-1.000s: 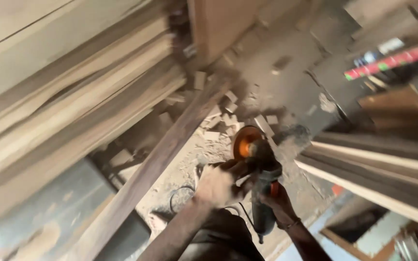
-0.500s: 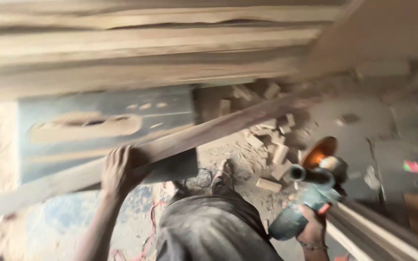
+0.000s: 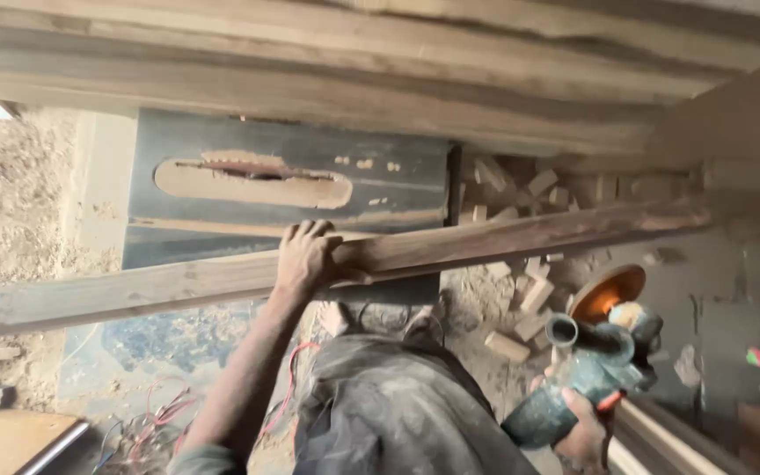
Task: Sanding the surface and edges of a wooden board using a power sander/grinder with a sanding disc.
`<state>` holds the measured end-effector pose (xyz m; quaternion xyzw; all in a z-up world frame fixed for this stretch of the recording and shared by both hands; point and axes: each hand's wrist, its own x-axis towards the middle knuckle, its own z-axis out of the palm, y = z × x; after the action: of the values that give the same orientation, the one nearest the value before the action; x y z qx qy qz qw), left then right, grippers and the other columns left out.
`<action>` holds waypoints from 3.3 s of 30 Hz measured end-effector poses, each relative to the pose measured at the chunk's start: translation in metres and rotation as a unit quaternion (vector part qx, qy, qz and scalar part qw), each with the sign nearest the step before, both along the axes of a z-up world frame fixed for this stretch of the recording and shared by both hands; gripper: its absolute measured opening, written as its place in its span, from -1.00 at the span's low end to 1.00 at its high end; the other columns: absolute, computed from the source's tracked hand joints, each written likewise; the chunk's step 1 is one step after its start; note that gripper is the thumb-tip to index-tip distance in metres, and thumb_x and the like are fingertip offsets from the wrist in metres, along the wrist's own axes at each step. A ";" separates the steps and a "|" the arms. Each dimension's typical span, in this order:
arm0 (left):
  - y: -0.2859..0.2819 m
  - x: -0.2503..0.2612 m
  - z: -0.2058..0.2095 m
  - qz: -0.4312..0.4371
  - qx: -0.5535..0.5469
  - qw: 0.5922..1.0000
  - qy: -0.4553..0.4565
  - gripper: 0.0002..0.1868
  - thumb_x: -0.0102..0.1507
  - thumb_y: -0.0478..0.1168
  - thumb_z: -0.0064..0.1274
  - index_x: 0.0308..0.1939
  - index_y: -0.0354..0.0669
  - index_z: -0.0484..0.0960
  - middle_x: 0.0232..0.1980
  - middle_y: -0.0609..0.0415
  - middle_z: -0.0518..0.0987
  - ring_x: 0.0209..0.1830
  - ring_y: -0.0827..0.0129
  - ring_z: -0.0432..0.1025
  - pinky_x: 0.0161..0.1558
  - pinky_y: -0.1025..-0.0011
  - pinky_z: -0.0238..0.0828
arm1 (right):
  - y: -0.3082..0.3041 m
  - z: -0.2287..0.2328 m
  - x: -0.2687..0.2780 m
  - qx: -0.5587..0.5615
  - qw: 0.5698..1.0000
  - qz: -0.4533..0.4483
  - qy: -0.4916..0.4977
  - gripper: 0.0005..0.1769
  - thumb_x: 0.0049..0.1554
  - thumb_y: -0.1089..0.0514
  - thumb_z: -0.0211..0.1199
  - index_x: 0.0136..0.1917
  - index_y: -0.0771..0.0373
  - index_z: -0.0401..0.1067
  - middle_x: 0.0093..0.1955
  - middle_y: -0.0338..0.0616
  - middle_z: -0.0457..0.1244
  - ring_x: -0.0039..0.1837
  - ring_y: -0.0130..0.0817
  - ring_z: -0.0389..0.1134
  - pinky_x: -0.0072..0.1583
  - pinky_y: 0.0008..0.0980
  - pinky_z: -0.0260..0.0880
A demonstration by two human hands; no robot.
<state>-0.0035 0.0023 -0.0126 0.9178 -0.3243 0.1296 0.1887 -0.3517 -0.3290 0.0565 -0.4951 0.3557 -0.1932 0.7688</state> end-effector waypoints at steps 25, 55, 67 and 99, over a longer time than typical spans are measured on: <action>0.031 -0.004 -0.052 0.033 0.028 0.993 0.110 -0.14 -0.05 0.58 0.19 -0.05 -0.03 0.55 0.01 0.00 0.54 0.13 0.14 0.37 0.17 0.12 0.25 | -0.014 0.012 0.037 0.021 0.989 0.142 -0.029 -0.40 0.05 0.26 0.18 0.37 0.37 0.24 0.07 0.10 0.27 0.06 0.00 0.38 0.12 -0.02 0.41; 0.014 -0.138 0.063 0.037 -0.170 0.892 0.417 -0.41 0.24 0.30 0.11 -0.37 -0.21 0.66 -0.42 -0.19 0.62 -0.36 -0.10 0.56 -0.27 0.04 0.50 | -0.135 -0.207 0.160 -0.303 0.810 0.492 0.103 -0.34 0.15 -0.11 0.29 0.33 0.42 0.38 0.09 -0.02 0.33 0.09 -0.35 0.32 0.18 -0.35 0.28; 0.164 -0.104 0.050 0.235 -0.283 0.843 0.393 -0.56 0.20 0.24 0.16 -0.27 -0.04 0.74 -0.41 -0.05 0.66 -0.37 0.02 0.60 -0.26 0.13 0.52 | 0.224 -0.005 0.268 -0.298 0.738 0.565 0.216 -0.52 -0.04 0.10 0.48 0.10 0.38 0.51 -0.12 -0.19 0.40 -0.12 -0.46 0.36 -0.01 -0.40 0.40; 0.280 -0.089 0.072 0.394 -0.280 0.803 0.349 -0.64 0.16 0.12 0.22 -0.13 0.01 0.79 -0.41 0.02 0.71 -0.49 0.24 0.62 -0.36 0.31 0.52 | 0.312 0.011 0.290 -0.112 0.759 0.618 0.173 -0.22 0.11 0.03 0.30 0.56 0.20 0.23 0.05 -0.16 0.35 -0.17 -0.50 0.33 -0.16 -0.45 0.40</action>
<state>-0.0921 0.2821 0.0593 0.8569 0.2031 -0.0511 0.4709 -0.0614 -0.0169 0.0679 -0.7148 0.0756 0.3739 0.5861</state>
